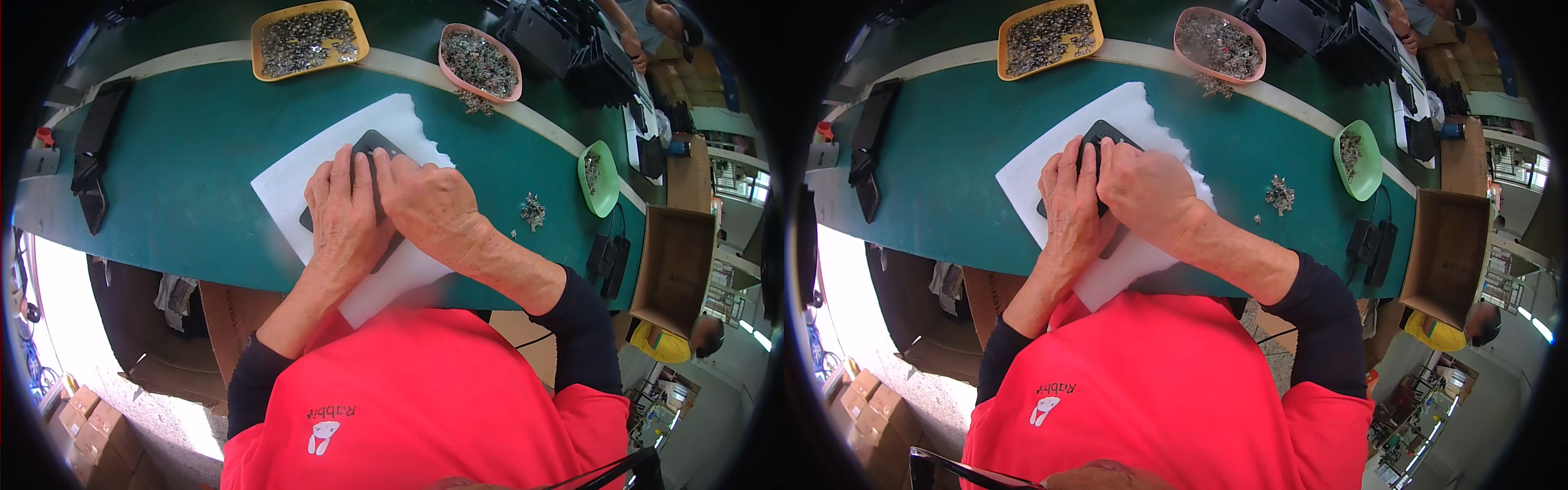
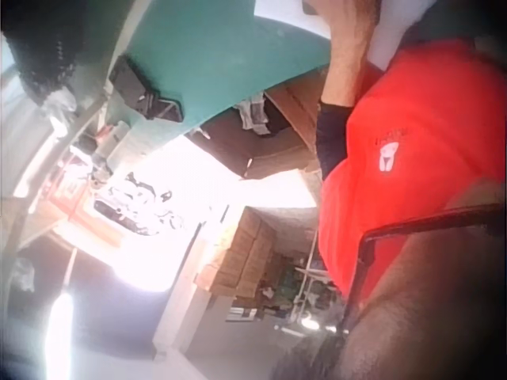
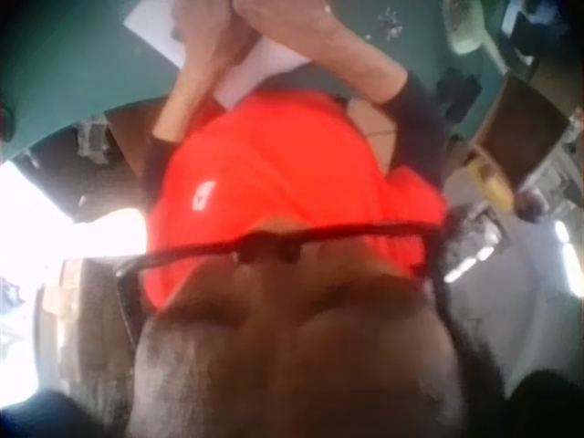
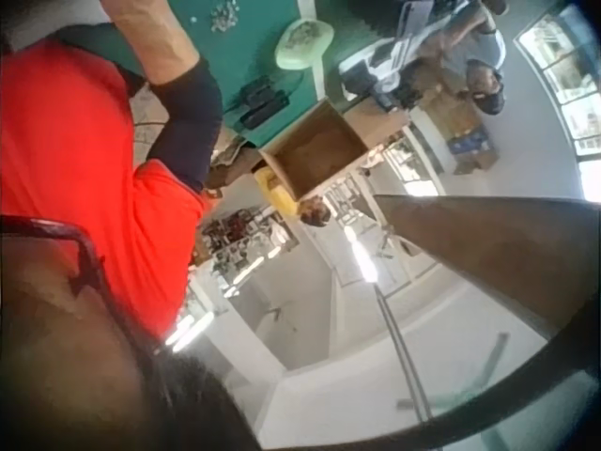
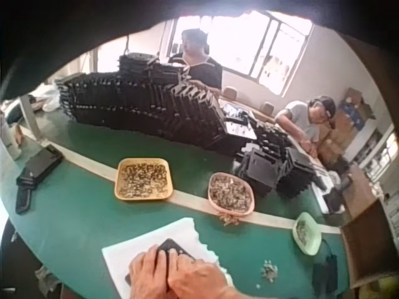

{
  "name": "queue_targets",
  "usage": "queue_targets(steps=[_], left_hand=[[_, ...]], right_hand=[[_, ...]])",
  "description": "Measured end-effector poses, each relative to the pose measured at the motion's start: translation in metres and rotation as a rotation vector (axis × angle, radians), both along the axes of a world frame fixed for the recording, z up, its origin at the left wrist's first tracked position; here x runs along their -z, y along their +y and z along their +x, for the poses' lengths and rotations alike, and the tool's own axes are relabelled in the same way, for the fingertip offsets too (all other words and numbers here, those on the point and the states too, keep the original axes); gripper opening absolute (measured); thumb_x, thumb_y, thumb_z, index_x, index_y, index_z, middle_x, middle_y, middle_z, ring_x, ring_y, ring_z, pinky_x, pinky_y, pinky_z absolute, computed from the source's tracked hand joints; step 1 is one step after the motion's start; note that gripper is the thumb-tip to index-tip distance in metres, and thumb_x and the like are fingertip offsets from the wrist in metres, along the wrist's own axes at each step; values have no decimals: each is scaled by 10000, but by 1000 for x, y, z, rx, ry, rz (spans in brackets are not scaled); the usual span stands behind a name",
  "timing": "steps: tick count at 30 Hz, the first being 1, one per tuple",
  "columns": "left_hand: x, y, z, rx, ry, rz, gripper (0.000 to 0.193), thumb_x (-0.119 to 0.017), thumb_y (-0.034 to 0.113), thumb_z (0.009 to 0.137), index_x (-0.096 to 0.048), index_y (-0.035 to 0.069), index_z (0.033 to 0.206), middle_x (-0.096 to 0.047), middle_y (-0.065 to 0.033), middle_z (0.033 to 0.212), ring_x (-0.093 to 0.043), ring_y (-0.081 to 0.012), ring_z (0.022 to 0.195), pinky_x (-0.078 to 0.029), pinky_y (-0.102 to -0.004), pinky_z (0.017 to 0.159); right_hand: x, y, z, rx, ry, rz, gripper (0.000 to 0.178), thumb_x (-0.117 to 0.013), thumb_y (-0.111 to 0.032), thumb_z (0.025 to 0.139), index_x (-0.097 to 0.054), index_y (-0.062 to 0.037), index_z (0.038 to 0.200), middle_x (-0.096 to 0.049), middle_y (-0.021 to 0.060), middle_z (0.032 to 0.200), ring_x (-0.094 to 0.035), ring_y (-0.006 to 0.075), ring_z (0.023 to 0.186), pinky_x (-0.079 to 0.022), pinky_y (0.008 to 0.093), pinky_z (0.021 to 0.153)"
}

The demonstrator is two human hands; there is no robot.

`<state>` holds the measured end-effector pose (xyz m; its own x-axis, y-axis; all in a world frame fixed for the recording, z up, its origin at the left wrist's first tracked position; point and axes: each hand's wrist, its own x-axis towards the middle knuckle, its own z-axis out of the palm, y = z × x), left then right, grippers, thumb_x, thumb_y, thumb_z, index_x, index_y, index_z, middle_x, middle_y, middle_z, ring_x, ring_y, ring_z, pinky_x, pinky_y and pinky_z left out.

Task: The person uses a screwdriver to fasten screws into a black rectangular electronic device placed on a white foam sheet. They repeatedly pick up screws from a yellow tray, insert them into the device, and tighten them. The person handles multiple similar devices, stacking them on the table after securing the screws.

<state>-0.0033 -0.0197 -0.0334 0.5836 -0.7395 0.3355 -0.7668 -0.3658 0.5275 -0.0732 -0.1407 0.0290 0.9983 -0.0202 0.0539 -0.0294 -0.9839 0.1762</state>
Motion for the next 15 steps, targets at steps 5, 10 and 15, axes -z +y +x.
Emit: queue_targets(steps=[5, 10, 15], left_hand=[[0, 2, -3, -10, 2, -33, 680, -722, 127, 705, -505, -18, 1333, -406, -236, 1419, -422, -439, 1186, -345, -509, 1013], [-5, -2, -3, 11, -32, -90, 639, -699, 143, 738, -523, 14, 1339, -457, -281, 1346, -462, -446, 1131, -359, -515, 1004], [3, 2, 10, -3, -112, -52, 535, -681, 125, 774, -558, -19, 1274, -529, -259, 1288, -502, -427, 1114, -406, -493, 951]], right_hand=[[-21, 7, 13, -66, 154, 43, 184, -647, -111, 764, -707, -58, 929, -672, 78, 859, -659, 176, 870, -537, 276, 611], [-23, 1, 13, -72, 113, 87, 77, -661, -132, 735, -722, -96, 766, -677, 73, 749, -679, 191, 804, -536, 304, 620], [-9, 1, 20, -58, 58, 149, 92, -639, -147, 768, -699, -88, 804, -688, 85, 752, -702, 240, 738, -542, 351, 615]])
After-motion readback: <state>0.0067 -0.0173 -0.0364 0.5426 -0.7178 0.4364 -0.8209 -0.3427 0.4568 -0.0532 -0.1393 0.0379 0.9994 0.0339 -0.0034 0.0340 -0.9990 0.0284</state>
